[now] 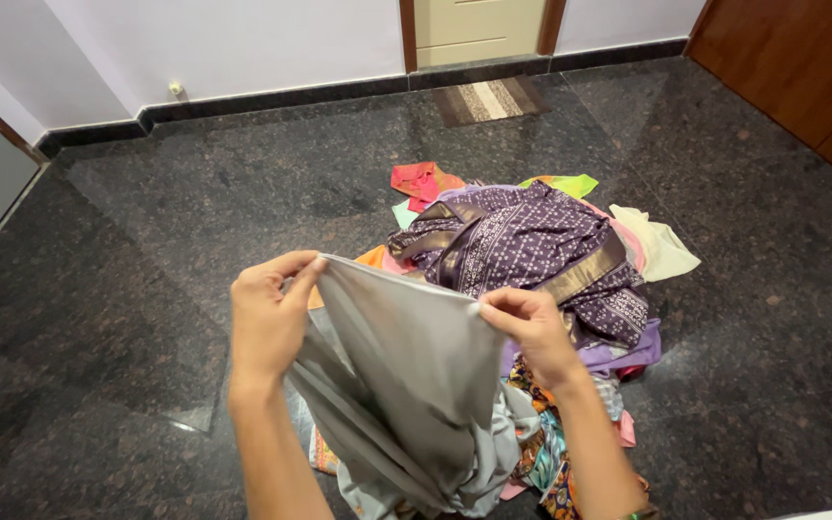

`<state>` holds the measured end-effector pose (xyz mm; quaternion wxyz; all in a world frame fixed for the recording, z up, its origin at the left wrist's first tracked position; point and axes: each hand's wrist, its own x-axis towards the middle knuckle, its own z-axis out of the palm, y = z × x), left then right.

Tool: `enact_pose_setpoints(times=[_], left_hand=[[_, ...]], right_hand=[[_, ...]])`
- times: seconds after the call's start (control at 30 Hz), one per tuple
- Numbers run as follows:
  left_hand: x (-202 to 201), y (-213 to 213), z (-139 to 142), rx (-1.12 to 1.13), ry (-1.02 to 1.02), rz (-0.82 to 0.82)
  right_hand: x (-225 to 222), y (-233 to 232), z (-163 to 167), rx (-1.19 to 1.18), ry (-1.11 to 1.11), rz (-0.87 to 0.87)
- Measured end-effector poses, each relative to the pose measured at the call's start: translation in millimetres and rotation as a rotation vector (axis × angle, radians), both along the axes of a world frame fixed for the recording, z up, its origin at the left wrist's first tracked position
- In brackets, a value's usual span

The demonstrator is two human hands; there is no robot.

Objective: The person folds a light gray cloth by hand while seated on the floor. They repeatedly align edges, fold the fabric in half, and smooth the layers to create a compact bundle.

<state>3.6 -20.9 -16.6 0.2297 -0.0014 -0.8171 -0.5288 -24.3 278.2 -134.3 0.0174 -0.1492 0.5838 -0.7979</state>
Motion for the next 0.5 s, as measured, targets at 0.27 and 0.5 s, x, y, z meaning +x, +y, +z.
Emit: enact_pose_setpoints(times=[0.27,0.5], left_hand=[[-22.1,21.7,-31.6,0.103,-0.105,-0.37],[-21.3,46.4,-66.9,0.121,-0.559,-0.797]], right_hand=[[0.6,-21.9,38.7,0.228,-0.061,-0.063],[14.1,-27.3,47.4,0.438,0.003,0.101]])
